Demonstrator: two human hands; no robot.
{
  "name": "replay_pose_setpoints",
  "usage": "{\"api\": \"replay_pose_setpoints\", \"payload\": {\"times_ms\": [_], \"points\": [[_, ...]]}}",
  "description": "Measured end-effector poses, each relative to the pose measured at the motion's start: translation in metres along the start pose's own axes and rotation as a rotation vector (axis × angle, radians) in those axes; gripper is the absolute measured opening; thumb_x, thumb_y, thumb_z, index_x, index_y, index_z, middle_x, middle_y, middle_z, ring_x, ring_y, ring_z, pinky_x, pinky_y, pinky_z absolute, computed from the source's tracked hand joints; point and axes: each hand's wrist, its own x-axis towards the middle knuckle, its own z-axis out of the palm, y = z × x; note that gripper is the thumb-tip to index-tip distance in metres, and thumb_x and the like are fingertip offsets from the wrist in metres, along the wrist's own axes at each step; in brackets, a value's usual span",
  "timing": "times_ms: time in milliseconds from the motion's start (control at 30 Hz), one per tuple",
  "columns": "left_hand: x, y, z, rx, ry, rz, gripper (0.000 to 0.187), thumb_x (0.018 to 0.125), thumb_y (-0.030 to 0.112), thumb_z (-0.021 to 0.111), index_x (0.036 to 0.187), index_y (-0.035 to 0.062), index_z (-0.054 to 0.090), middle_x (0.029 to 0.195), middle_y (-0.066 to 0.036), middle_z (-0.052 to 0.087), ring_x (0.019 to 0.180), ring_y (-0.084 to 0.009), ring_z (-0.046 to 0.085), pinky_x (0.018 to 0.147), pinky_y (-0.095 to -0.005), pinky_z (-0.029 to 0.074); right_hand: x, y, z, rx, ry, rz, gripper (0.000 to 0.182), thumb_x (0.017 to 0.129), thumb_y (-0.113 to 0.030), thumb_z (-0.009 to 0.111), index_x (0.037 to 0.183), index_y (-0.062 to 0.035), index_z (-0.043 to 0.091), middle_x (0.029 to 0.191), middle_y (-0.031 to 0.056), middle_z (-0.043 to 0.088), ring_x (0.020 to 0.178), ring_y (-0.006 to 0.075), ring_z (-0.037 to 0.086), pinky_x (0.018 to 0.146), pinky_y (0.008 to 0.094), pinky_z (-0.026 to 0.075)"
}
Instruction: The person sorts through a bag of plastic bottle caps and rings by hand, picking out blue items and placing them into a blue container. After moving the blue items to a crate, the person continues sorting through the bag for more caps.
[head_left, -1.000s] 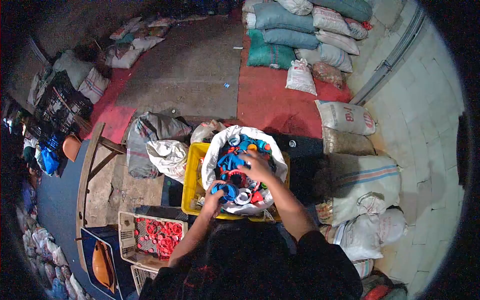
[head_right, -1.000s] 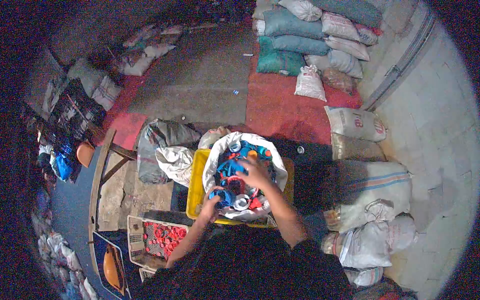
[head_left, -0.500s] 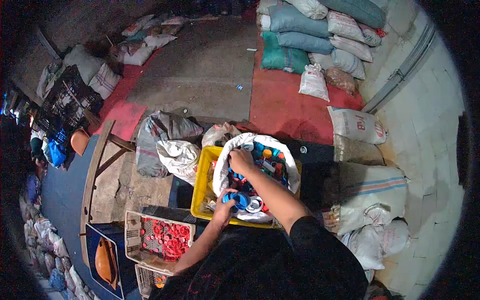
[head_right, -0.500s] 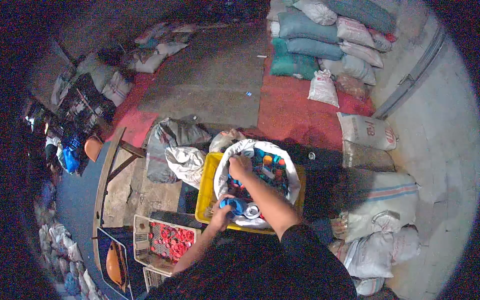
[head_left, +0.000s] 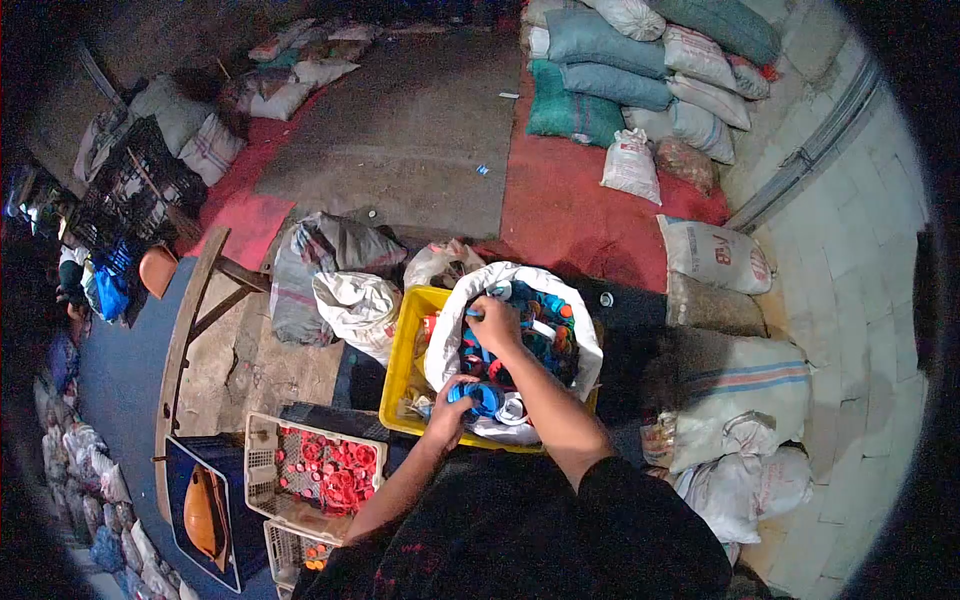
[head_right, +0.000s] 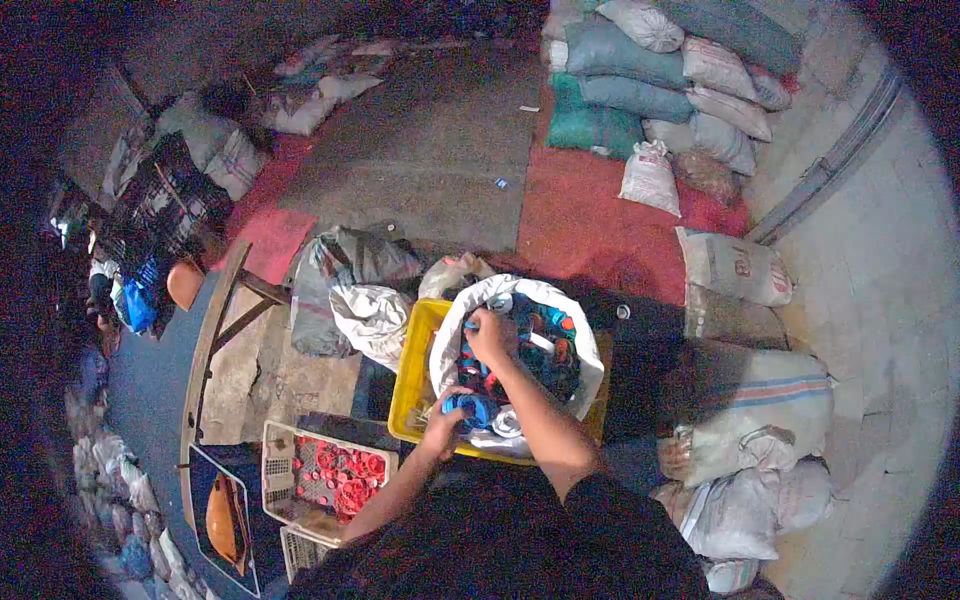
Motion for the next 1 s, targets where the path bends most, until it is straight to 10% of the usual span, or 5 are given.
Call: {"api": "replay_pose_setpoints", "payload": {"times_ms": [300, 600, 700, 833, 1000], "points": [[-0.003, 0.021, 0.021, -0.173, 0.007, -0.064, 0.031, 0.081, 0.001, 0.062, 0.112, 0.005, 0.056, 0.104, -0.011, 0.063, 0.093, -0.0245, 0.067, 0.071, -0.0417, 0.063, -0.045, -0.015, -0.093, 0.7, -0.055, 0.023, 0.029, 0.089, -0.011, 0.075, 0.111, 0.0046, 0.068, 0.097, 0.0104, 0.072, 0.088, 0.0176, 0.07, 0.079, 0.0302, 0.057], [-0.011, 0.02, 0.019, -0.153, 0.02, -0.057, 0.045, 0.083, 0.014, 0.063, 0.127, 0.008, 0.052, 0.113, -0.01, 0.061, 0.099, -0.0227, 0.065, 0.074, -0.0371, 0.061, -0.074, 0.013, -0.126, 1.409, -0.236, 0.533, 0.025, 0.095, -0.013, 0.068, 0.115, 0.0, 0.06, 0.107, 0.0113, 0.064, 0.102, 0.0273, 0.065, 0.084, 0.0484, 0.063], [-0.011, 0.017, 0.022, -0.098, 0.052, -0.062, 0.045, 0.084, 0.015, 0.063, 0.127, 0.0078, 0.052, 0.113, -0.01, 0.062, 0.096, -0.0227, 0.066, 0.073, -0.0377, 0.062, -0.079, 0.007, -0.133, 1.34, -0.134, 0.498, 0.013, 0.096, -0.012, 0.067, 0.104, -0.0026, 0.063, 0.103, 0.0096, 0.066, 0.098, 0.0318, 0.068, 0.084, 0.0527, 0.061], [-0.007, 0.02, 0.03, -0.162, 0.08, -0.067, 0.034, 0.085, 0.003, 0.06, 0.117, 0.0085, 0.054, 0.116, -0.013, 0.062, 0.097, -0.0257, 0.067, 0.07, -0.0404, 0.064, -0.091, 0.006, -0.145, 1.118, -0.136, 0.271, 0.009, 0.095, -0.008, 0.066, 0.1, -0.0034, 0.061, 0.095, 0.0033, 0.062, 0.09, 0.0159, 0.065, 0.087, 0.045, 0.062], [0.0, 0.032, 0.053, -0.19, 0.127, -0.007, 0.034, 0.084, 0.002, 0.062, 0.116, 0.0094, 0.053, 0.108, -0.012, 0.063, 0.089, -0.0248, 0.068, 0.067, -0.0387, 0.062, -0.104, -0.006, -0.168, 0.762, 0.003, 0.035, 0.039, 0.077, -0.012, 0.086, 0.107, -0.0048, 0.062, 0.103, -0.0001, 0.065, 0.091, 0.0102, 0.062, 0.076, 0.0243, 0.048]]}}
